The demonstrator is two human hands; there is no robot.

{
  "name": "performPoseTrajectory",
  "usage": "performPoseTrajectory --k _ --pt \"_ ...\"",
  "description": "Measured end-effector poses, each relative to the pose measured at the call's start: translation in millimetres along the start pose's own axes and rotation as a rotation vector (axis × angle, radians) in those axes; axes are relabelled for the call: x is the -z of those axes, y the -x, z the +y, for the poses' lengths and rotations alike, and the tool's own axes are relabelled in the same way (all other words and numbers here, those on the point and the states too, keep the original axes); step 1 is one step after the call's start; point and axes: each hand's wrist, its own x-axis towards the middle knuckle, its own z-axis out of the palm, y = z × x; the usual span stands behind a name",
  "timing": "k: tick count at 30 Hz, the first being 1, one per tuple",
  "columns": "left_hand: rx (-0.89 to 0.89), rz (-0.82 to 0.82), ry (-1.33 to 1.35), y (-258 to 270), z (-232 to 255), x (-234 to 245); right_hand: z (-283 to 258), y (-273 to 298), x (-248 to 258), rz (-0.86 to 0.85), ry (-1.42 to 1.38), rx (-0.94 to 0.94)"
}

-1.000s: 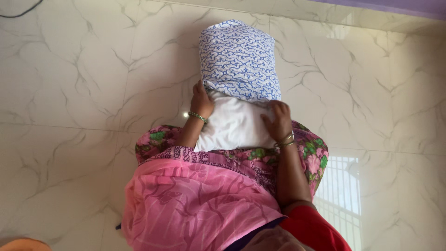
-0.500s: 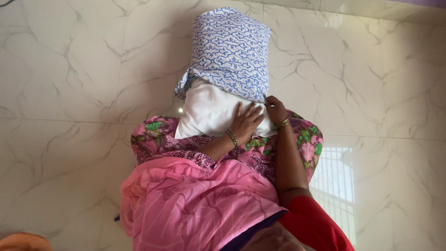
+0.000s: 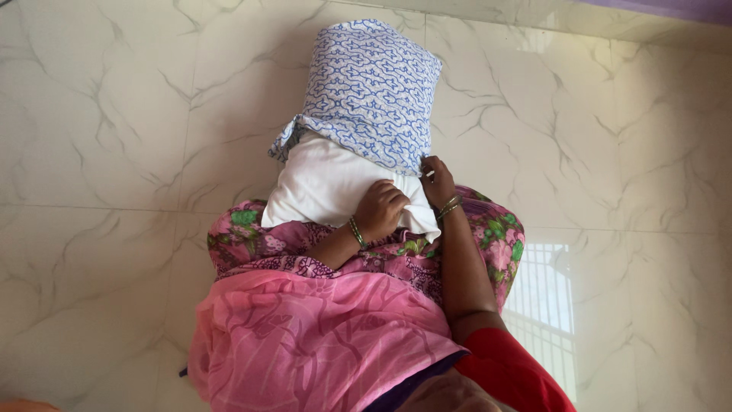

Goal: The person removes a green pillowcase from a pillow and then removes a blue patterned pillowcase from another pillow. She then places a pink patterned pillowcase onto the second pillow, smoothing it out.

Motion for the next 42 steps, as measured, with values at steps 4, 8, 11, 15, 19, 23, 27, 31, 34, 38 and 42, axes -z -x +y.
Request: performPoseTrajectory --k 4,8,11,15,19,23,27,31,34,38,42 --pt "-0.024 0.022 0.028 -0.6 9.9 5.4 -2.3 -8.9 -2.5 0.070 0.176 -0.098" --pt "-0.062 0.038 0.032 -0.7 14.5 1.2 12.3 -34.9 -8.5 0.146 0.302 -0.225" --pt "-0.093 0.029 0.039 -1.5 12.4 -4.5 29.5 -59.1 -15.4 0.119 0.381 -0.371" --pt "-0.036 -0.084 0.044 1.9 9.5 -10.7 42.1 -79.2 -21.5 0.083 0.359 -0.449" --pt "0.120 -0.066 0.157 -0.5 -7.9 4.8 41.9 -81.3 -23.7 0.023 0.236 -0.393" --pt "0.368 0.101 -0.171 5.8 -78.8 60.0 39.0 -71.4 -3.2 -0.004 0.272 -0.262" --pt "1.002 -0.104 -0.142 47.4 -165.6 108.7 1.3 -61.3 15.0 0.043 0.292 -0.073" --pt "0.998 -0.147 -0.041 70.1 -209.9 84.7 -113.0 -51.3 -33.2 0.030 0.253 0.205" --pt "0.994 -0.087 0.074 78.2 -228.1 72.1 -196.0 -33.2 -83.4 -0.341 0.279 0.510" --pt "1.147 0.010 0.130 97.2 -242.6 67.0 -224.2 -21.9 -140.5 -0.311 0.587 0.537" --pt "1.060 -0.015 0.105 91.0 -243.3 59.0 -197.2 -16.9 -156.9 -0.426 0.652 0.506"
